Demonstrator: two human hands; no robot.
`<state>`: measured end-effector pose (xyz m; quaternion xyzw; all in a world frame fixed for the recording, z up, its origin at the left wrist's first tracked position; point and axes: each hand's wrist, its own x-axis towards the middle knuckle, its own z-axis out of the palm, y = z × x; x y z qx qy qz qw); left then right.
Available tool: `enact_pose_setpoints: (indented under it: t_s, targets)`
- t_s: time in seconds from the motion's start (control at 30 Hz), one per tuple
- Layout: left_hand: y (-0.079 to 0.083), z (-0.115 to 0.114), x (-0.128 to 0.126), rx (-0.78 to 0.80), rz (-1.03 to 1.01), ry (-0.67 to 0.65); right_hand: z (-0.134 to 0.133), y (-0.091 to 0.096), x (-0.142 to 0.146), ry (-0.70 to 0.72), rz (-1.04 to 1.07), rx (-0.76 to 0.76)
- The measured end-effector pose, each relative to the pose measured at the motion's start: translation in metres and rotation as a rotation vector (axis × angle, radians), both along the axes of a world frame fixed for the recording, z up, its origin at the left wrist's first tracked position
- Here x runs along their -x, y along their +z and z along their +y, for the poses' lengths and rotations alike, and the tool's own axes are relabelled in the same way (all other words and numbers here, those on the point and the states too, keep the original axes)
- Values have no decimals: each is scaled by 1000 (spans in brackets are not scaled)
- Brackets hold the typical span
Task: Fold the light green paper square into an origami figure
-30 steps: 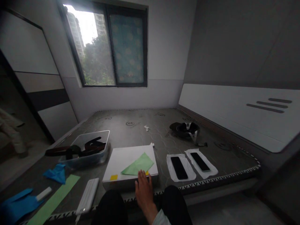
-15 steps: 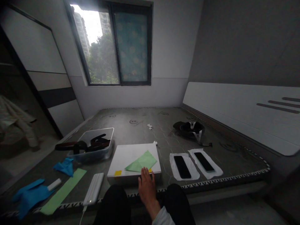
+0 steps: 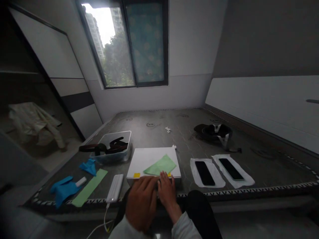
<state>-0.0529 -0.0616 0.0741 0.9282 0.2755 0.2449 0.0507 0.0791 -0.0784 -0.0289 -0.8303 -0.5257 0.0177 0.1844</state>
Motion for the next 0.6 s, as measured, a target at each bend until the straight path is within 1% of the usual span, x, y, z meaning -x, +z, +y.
enact_pose_setpoints:
  t_s: [0.07,0.1,0.17,0.23,0.3,0.37,0.5,0.53,0.6]
  targets:
    - [-16,15,-10,141,167,23,0,-1,-2,28,-20,31]
    - [-27,26,-15,227,273,28,0,-2,-4,40,-25,43]
    - [-52,48,-24,321,416,17,0,-6,-7,51,-33,46]
    - [-74,67,-28,357,495,1,0,-11,-10,54,-40,35]
    - [-90,79,-27,350,519,-34,0,-15,-11,58,-47,19]
    - [-99,86,-22,355,528,30,0,-16,-12,62,-53,1]
    - [-105,91,-13,284,483,302,-1,-11,-9,75,-48,-23]
    - [-106,92,-12,272,468,343,-1,-9,-8,74,-42,-22]
    - [-106,93,-10,271,452,366,-1,-6,-7,64,-31,-25]
